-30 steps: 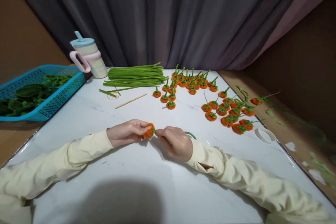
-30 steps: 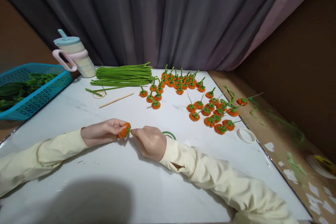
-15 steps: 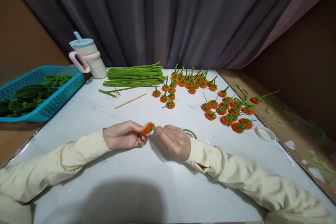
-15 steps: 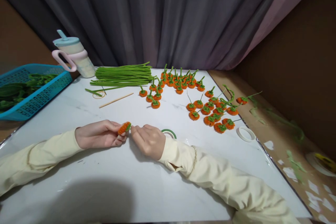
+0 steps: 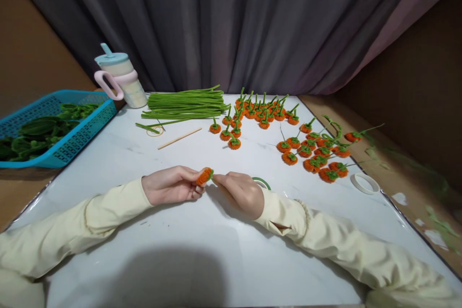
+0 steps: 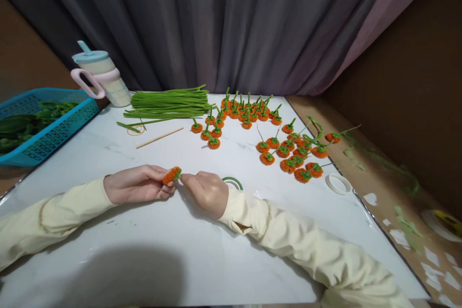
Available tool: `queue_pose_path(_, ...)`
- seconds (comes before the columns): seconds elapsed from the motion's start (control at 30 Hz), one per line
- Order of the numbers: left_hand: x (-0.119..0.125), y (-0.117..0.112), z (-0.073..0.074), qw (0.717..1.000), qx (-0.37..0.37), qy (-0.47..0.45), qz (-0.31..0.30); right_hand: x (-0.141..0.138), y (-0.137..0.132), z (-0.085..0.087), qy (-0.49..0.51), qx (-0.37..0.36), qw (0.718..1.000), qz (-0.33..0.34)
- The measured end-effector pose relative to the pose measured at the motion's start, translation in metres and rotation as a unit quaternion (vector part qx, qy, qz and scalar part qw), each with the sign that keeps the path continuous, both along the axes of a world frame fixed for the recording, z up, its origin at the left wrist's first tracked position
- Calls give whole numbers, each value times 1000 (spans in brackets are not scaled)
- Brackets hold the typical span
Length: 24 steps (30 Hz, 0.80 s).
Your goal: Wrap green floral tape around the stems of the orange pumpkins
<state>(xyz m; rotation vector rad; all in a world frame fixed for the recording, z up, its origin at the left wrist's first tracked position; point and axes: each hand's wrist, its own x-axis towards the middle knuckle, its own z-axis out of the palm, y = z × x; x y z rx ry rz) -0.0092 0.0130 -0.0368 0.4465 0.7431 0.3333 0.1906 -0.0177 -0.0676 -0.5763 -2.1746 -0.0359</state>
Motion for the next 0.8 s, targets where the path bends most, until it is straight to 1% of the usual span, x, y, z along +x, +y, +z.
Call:
queue_pose_path(0.03, 0, 3, -1, 999, 36, 7, -23, 0, -1, 0, 18, -66, 998, 8)
queue_pose_path(0.07, -1, 7, -3, 996, 77, 17, -53, 0, -1, 1, 39, -140, 989, 19)
queue_pose_path(0.1, -2, 11, -4, 989, 117, 26, -88, 0, -1, 2, 62, -220, 973, 37)
queue_pose_path(0.13, -3, 15, -5, 980, 154, 34, -122, 0, -1, 3, 86, -303, 947, 60)
queue_pose_path(0.17, -4, 18, -5, 970, 189, 39, -148, 0, 0, 5, 113, -386, 912, 84)
queue_pose_path(0.2, -6, 22, -5, 960, 225, 45, -163, -1, 1, 6, 141, -462, 869, 108)
queue_pose_path(0.27, -9, 26, -2, 936, 307, 60, -162, -2, 4, 9, 199, -584, 772, 150)
queue_pose_path(0.3, -10, 27, 1, 920, 353, 71, -156, -2, 5, 10, 223, -627, 728, 165)
queue_pose_path(0.33, -11, 27, 5, 900, 400, 83, -153, -3, 7, 12, 243, -657, 693, 173)
queue_pose_path(0.37, -11, 25, 9, 876, 445, 96, -157, -3, 8, 13, 257, -676, 667, 178)
queue_pose_path(0.4, -10, 22, 15, 850, 486, 112, -168, -3, 9, 14, 267, -687, 652, 180)
queue_pose_path(0.43, -8, 18, 20, 821, 525, 130, -181, -3, 10, 14, 272, -693, 643, 181)
queue_pose_path(0.47, -6, 12, 24, 784, 569, 163, -190, -2, 11, 15, 275, -696, 638, 182)
queue_pose_path(0.5, -3, 7, 28, 739, 612, 204, -193, -2, 11, 16, 278, -698, 634, 184)
queue_pose_path(0.53, -1, 1, 31, 699, 646, 242, -187, -2, 11, 16, 280, -700, 630, 187)
queue_pose_path(0.57, 2, -4, 32, 671, 664, 276, -179, -2, 11, 16, 281, -702, 627, 189)
queue_pose_path(0.6, 4, -9, 33, 652, 674, 305, -168, -1, 12, 16, 282, -704, 623, 192)
queue_pose_path(0.63, 5, -13, 33, 639, 679, 324, -160, -2, 12, 16, 283, -706, 618, 196)
queue_pose_path(0.7, 7, -17, 31, 628, 681, 345, -151, -2, 12, 16, 286, -710, 609, 207)
queue_pose_path(0.8, 7, -19, 27, 615, 693, 347, -147, -2, 11, 17, 288, -711, 604, 217)
